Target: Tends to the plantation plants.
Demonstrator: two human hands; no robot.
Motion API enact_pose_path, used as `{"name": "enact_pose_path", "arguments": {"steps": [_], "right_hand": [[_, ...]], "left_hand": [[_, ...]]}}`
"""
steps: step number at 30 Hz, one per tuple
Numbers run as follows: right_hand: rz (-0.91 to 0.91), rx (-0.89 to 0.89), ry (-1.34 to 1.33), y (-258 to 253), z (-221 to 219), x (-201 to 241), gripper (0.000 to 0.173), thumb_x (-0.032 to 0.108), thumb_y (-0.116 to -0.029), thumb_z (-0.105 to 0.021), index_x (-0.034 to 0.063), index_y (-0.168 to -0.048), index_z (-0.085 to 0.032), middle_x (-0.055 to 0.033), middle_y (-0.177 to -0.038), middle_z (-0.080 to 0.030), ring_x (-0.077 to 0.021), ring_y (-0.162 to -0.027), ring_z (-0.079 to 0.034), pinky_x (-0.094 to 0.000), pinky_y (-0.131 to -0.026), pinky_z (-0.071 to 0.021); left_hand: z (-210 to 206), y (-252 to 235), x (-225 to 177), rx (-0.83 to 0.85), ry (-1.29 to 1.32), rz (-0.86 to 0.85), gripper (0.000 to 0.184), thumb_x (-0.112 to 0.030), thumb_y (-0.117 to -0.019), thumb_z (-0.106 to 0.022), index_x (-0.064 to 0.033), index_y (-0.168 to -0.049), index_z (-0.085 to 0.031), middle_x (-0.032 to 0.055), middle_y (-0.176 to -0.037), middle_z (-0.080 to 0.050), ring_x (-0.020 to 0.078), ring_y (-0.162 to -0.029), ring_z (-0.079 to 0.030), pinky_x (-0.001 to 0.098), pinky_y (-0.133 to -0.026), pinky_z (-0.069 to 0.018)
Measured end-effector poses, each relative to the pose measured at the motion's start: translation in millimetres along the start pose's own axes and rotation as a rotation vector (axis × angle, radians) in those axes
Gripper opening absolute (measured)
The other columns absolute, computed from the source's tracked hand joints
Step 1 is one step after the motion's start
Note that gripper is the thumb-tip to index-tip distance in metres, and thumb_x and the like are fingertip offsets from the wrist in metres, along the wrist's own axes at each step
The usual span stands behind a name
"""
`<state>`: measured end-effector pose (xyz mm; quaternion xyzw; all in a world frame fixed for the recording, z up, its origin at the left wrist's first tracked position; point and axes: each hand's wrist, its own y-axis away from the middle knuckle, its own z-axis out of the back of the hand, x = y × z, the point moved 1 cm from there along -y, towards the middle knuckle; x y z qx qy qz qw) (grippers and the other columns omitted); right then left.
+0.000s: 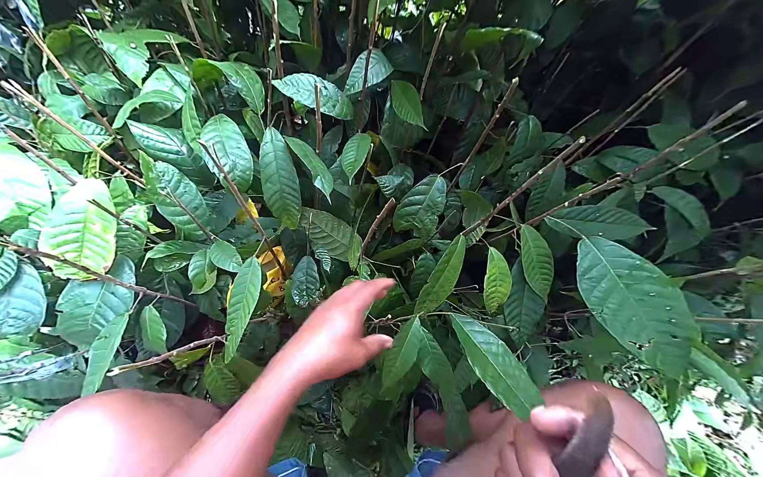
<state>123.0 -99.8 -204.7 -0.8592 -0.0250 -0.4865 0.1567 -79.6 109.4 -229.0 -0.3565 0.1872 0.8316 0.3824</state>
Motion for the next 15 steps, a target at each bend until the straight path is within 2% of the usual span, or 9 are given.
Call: {"name": "enact_pose_path", "arguments": {"steps": [1, 2, 3, 5, 6, 8, 12, 13, 15], "right_hand": [[0.022, -0.016, -0.048, -6, -1, -4, 0.041, 0.039, -0.1076, -0.048, 0.0207, -0.142, -0.06, -0.001, -0.095, -0.071, -0.0108, -0.076, -0.066, -0.0295, -0.07, -0.0564], [0.036, -0.039, -0.096, -10, -1, -8, 0.041, 0.037, -0.1074, -0.049, 0.0198, -0.143, -0.059, -0.0025, -0.094, -0.071, -0.0124, -0.076, -0.066, -0.0318, -0.072, -0.0571], [0.043, -0.068, -0.134, -14, 0, -9, 0.04, 0.035, -0.1071, -0.05, 0.0185, -0.142, -0.059, -0.0042, -0.093, -0.07, -0.0146, -0.077, -0.067, -0.0343, -0.073, -0.0577], [0.025, -0.133, -0.173, -16, 1, -11, 0.038, 0.032, -0.1074, -0.05, 0.0152, -0.14, -0.058, -0.0077, -0.093, -0.069, -0.0186, -0.078, -0.068, -0.0373, -0.074, -0.0593], [-0.011, -0.158, -0.168, -14, 0, -13, 0.036, 0.031, -0.1079, -0.049, 0.0149, -0.139, -0.058, -0.0088, -0.094, -0.069, -0.0194, -0.08, -0.069, -0.037, -0.075, -0.0599], [-0.108, -0.194, -0.156, -8, -1, -26, 0.034, 0.031, -0.1081, -0.049, 0.0147, -0.137, -0.056, -0.01, -0.097, -0.071, -0.019, -0.081, -0.071, -0.0344, -0.073, -0.0608], [-0.421, -0.256, -0.144, -16, -5, -86, 0.031, 0.02, -0.1046, -0.041, 0.0088, -0.134, -0.047, -0.0061, -0.098, -0.069, -0.0125, -0.074, -0.066, -0.0277, -0.064, -0.0565], [-0.518, -0.277, -0.153, -25, -5, -103, 0.033, 0.017, -0.1034, -0.039, 0.0079, -0.135, -0.045, -0.006, -0.098, -0.068, -0.0123, -0.072, -0.065, -0.0272, -0.062, -0.0557], [-0.683, -0.421, -0.216, -46, -4, -134, 0.03, 0.014, -0.1076, -0.036, 0.007, -0.135, -0.045, -0.0087, -0.096, -0.067, -0.0155, -0.069, -0.065, -0.0293, -0.059, -0.0561]], "left_hand": [[-10, -13, -8, 0.021, -0.054, -0.028, 0.08, -0.012, -0.0844, -0.078, -0.0175, -0.156, -0.042, 0.0097, -0.144, -0.058, 0.0295, -0.135, -0.053, 0.0575, -0.112, -0.0418], [-22, -25, -11, 0.047, -0.12, -0.041, 0.082, -0.01, -0.0845, -0.077, -0.0189, -0.157, -0.04, 0.0105, -0.141, -0.06, 0.0325, -0.134, -0.054, 0.0616, -0.11, -0.0408], [-32, -35, -11, 0.063, -0.182, -0.038, 0.073, -0.008, -0.0878, -0.071, -0.0186, -0.155, -0.043, 0.0111, -0.134, -0.065, 0.034, -0.128, -0.058, 0.0627, -0.107, -0.0424], [-40, -52, -2, 0.031, -0.214, 0.021, 0.037, -0.014, -0.0978, -0.06, -0.0132, -0.135, -0.063, 0.0141, -0.116, -0.072, 0.0348, -0.112, -0.067, 0.0617, -0.098, -0.0486], [-37, -58, 6, -0.015, -0.181, 0.071, 0.028, -0.019, -0.1007, -0.056, -0.0094, -0.124, -0.069, 0.0159, -0.113, -0.072, 0.0352, -0.11, -0.068, 0.0613, -0.095, -0.0508], [-27, -65, 37, -0.159, -0.05, 0.134, 0.03, -0.025, -0.1022, -0.056, -0.0035, -0.116, -0.071, 0.0173, -0.105, -0.073, 0.0324, -0.101, -0.071, 0.057, -0.092, -0.0549], [0, -65, 85, -0.291, 0.292, 0.289, 0.026, -0.016, -0.1035, -0.059, 0.0013, -0.122, -0.063, 0.0127, -0.1, -0.072, 0.0198, -0.085, -0.072, 0.0395, -0.081, -0.0611], [3, -63, 93, -0.317, 0.374, 0.295, 0.026, -0.012, -0.1034, -0.057, 0.0022, -0.124, -0.061, 0.013, -0.1, -0.072, 0.0187, -0.083, -0.071, 0.0374, -0.077, -0.0609], [6, -56, 102, -0.347, 0.465, 0.299, 0.025, -0.013, -0.1044, -0.057, 0.0019, -0.124, -0.061, 0.0119, -0.1, -0.07, 0.0173, -0.081, -0.069, 0.0356, -0.076, -0.0603]]}}
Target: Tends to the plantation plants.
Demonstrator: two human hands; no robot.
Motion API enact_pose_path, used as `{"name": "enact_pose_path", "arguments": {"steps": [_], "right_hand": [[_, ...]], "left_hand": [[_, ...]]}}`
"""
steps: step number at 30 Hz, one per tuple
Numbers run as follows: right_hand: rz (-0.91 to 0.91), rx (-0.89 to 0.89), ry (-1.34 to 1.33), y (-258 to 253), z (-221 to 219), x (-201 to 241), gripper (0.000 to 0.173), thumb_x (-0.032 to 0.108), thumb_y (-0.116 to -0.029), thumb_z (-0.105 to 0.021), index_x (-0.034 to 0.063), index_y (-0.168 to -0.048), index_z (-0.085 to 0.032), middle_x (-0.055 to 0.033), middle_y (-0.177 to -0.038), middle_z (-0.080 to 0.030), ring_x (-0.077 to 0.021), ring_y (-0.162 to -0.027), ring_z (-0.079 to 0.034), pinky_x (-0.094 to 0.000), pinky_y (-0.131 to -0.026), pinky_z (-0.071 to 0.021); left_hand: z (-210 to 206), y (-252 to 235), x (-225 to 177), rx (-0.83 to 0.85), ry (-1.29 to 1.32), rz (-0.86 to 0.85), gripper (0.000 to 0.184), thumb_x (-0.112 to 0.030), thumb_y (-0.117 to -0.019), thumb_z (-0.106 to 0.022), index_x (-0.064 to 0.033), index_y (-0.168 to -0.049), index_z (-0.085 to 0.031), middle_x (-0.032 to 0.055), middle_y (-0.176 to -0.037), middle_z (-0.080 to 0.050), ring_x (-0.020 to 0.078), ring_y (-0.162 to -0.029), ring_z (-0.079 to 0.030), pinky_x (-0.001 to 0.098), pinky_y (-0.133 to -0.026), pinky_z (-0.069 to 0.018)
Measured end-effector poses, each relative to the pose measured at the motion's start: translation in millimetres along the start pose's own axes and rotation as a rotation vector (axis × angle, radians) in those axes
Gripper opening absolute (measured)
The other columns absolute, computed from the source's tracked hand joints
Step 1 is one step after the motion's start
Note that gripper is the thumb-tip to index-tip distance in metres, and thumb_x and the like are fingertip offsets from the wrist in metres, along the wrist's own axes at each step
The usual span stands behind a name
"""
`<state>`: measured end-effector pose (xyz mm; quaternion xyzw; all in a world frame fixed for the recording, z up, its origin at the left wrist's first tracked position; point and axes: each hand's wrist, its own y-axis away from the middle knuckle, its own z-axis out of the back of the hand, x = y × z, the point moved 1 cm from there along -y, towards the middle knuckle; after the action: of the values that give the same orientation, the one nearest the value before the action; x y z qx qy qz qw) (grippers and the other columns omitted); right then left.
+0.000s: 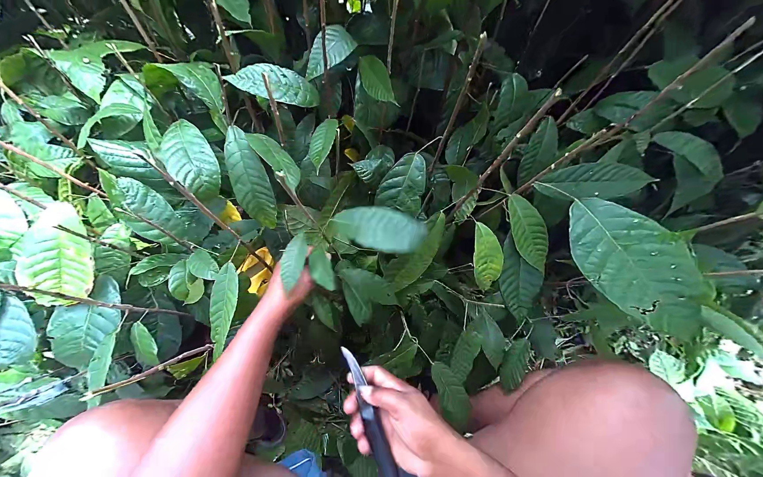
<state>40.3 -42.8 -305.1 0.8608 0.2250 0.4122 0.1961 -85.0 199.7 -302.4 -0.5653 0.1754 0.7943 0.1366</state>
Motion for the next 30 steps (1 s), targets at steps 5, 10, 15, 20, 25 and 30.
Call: {"name": "enact_pose_path", "arguments": {"steps": [5, 10, 15, 20, 25, 30], "right_hand": [[-0.103, -0.439, -0.11, -81, 13, -10, 0.034, 0.021, -0.1123, -0.038, 0.0145, -0.145, -0.046, -0.0104, -0.096, -0.061, -0.0213, -0.07, -0.064, -0.0351, -0.059, -0.0548], [-0.05, -0.554, -0.098, -128, 37, -7, 0.031, 0.026, -0.1125, -0.039, 0.0063, -0.133, -0.051, -0.0099, -0.093, -0.063, -0.0152, -0.062, -0.058, -0.0274, -0.051, -0.0474], [-0.091, -0.5, -0.151, -129, 33, 8, 0.02, 0.024, -0.1101, -0.046, 0.007, -0.111, -0.057, -0.0057, -0.077, -0.058, -0.0123, -0.054, -0.052, -0.0249, -0.046, -0.0452], [-0.094, -0.562, -0.085, -88, 55, 23, 0.028, 0.022, -0.1111, -0.043, 0.0102, -0.134, -0.053, -0.0028, -0.079, -0.056, -0.0101, -0.053, -0.052, -0.0238, -0.046, -0.0458], [-0.047, -0.621, 0.292, -64, 78, 31, 0.031, 0.012, -0.1076, -0.051, 0.0003, -0.137, -0.05, -0.0117, -0.098, -0.063, -0.0156, -0.069, -0.064, -0.0302, -0.061, -0.0565], [-0.232, -0.37, 1.194, -35, 80, 58, 0.035, 0.006, -0.1009, -0.055, -0.0063, -0.134, -0.057, -0.0255, -0.117, -0.065, -0.034, -0.102, -0.065, -0.0507, -0.092, -0.0513]], "left_hand": [[2, 12, -2, -0.072, 0.062, 0.105, 0.016, -0.013, -0.1058, -0.056, -0.0003, -0.111, -0.064, 0.0058, -0.087, -0.072, 0.0116, -0.07, -0.069, 0.0271, -0.067, -0.0579], [-9, 19, -9, 0.006, 0.12, 0.064, 0.016, -0.011, -0.1071, -0.052, 0.0004, -0.108, -0.062, 0.0042, -0.086, -0.07, 0.0096, -0.071, -0.067, 0.0252, -0.07, -0.0573], [-20, 25, -17, -0.004, 0.126, 0.01, 0.009, -0.001, -0.0993, -0.06, 0.0005, -0.107, -0.064, 0.0008, -0.084, -0.07, 0.0074, -0.073, -0.068, 0.0265, -0.072, -0.0592], [-20, 17, -9, -0.083, 0.099, -0.064, 0.014, -0.009, -0.1026, -0.06, 0.0023, -0.108, -0.066, 0.0071, -0.091, -0.075, 0.0129, -0.075, -0.071, 0.0315, -0.074, -0.0607], [-19, 54, -71, -0.168, 0.007, -0.469, 0.018, -0.016, -0.1018, -0.06, -0.0059, -0.11, -0.071, 0.0011, -0.096, -0.073, 0.0083, -0.086, -0.07, 0.0302, -0.08, -0.0597], [33, 125, -135, -0.03, -0.061, -0.799, 0.024, -0.032, -0.1089, -0.048, -0.0193, -0.117, -0.067, -0.0047, -0.11, -0.07, 0.0099, -0.09, -0.069, 0.0299, -0.08, -0.061]]}}
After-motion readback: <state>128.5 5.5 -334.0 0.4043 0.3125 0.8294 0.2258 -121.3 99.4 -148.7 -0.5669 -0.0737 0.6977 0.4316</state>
